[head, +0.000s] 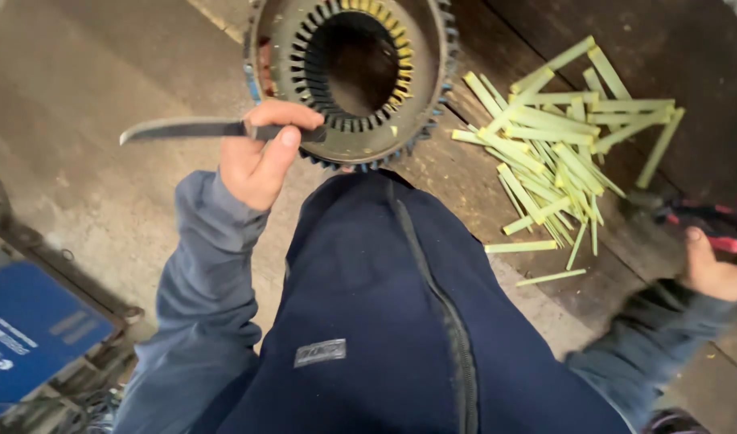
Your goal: The person inserts pale green insulating strips into the slots of an electric motor stator, using a knife to trim and shape the strips and pressing each liner into place around the stator's inner slots, with trimmed-offcut strips accumulating on the workbench.
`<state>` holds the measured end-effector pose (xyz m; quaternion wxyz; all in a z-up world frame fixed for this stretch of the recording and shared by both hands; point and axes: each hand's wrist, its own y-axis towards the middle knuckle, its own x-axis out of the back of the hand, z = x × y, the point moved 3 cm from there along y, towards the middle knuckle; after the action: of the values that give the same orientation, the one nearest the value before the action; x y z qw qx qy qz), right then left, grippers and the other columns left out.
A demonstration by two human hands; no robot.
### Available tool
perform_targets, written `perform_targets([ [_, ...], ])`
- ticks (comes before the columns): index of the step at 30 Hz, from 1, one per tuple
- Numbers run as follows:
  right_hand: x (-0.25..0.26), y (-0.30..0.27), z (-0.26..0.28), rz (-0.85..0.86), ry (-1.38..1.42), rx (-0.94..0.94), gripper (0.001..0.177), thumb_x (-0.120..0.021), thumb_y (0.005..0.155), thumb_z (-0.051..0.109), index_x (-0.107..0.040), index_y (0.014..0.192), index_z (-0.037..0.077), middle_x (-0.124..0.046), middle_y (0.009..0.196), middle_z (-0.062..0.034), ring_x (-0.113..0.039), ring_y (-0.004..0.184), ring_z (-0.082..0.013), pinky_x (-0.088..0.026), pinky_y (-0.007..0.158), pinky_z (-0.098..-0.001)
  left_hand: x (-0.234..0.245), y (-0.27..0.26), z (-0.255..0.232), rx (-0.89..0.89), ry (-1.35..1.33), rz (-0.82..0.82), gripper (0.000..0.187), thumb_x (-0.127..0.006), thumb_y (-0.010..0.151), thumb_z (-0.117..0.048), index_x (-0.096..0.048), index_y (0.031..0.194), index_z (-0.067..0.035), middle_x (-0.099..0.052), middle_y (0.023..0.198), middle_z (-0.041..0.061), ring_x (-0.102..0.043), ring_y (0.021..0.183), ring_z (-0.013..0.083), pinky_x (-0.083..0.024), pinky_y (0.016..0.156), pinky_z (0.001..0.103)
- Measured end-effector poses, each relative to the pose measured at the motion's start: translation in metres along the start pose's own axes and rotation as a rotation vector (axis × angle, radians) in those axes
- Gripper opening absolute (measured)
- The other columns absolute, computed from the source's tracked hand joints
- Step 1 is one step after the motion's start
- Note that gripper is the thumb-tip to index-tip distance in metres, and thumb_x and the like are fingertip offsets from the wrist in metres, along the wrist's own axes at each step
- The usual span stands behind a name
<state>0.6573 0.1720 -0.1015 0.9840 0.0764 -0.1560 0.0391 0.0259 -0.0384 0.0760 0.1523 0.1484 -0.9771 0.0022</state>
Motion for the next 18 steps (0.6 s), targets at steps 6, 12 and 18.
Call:
perform_targets([
  [6,-0.072,0.012,-0.07,-0.35,-0.195,0.325,0.062,-0.066,0.087,-0.01,-0.054,0.146,0.004,-0.055,0.131,-0.0152,-0.054,0.113,-0.0289,-0.053,0.101,-0.0402,0.017,0.046,0.024,0.016,0.086,0.084,0.019,-0.061,0.107,-0.016,-0.071,0.116,-0.002,-0.067,0.095,0.01,-0.064,0.089,0.0202,-0.05,0.08,0.034],
  [12,-0.042,0.014,0.035,-0.787,0.665,0.299,0.058,-0.06,0.085,0.004,-0.047,0.142,0.004,-0.059,0.12,-0.018,-0.063,0.094,-0.0297,-0.056,0.072,-0.0457,0.029,0.099,0.043,-0.428,0.149,0.219,0.007,-0.067,0.109,-0.01,-0.069,0.111,-0.004,-0.072,0.102,0.012,-0.068,0.096,0.028,-0.054,0.086,0.038],
  [18,-0.182,-0.011,0.207,-0.427,0.888,0.143,0.063,-0.058,0.099,0.004,-0.035,0.157,0.017,-0.057,0.127,-0.0089,-0.063,0.107,-0.0221,-0.057,0.086,-0.0409,0.023,0.122,0.059,-0.456,0.083,0.339,0.007,-0.072,0.101,-0.013,-0.072,0.105,-0.007,-0.071,0.095,0.011,-0.067,0.087,0.0321,-0.052,0.08,0.04],
])
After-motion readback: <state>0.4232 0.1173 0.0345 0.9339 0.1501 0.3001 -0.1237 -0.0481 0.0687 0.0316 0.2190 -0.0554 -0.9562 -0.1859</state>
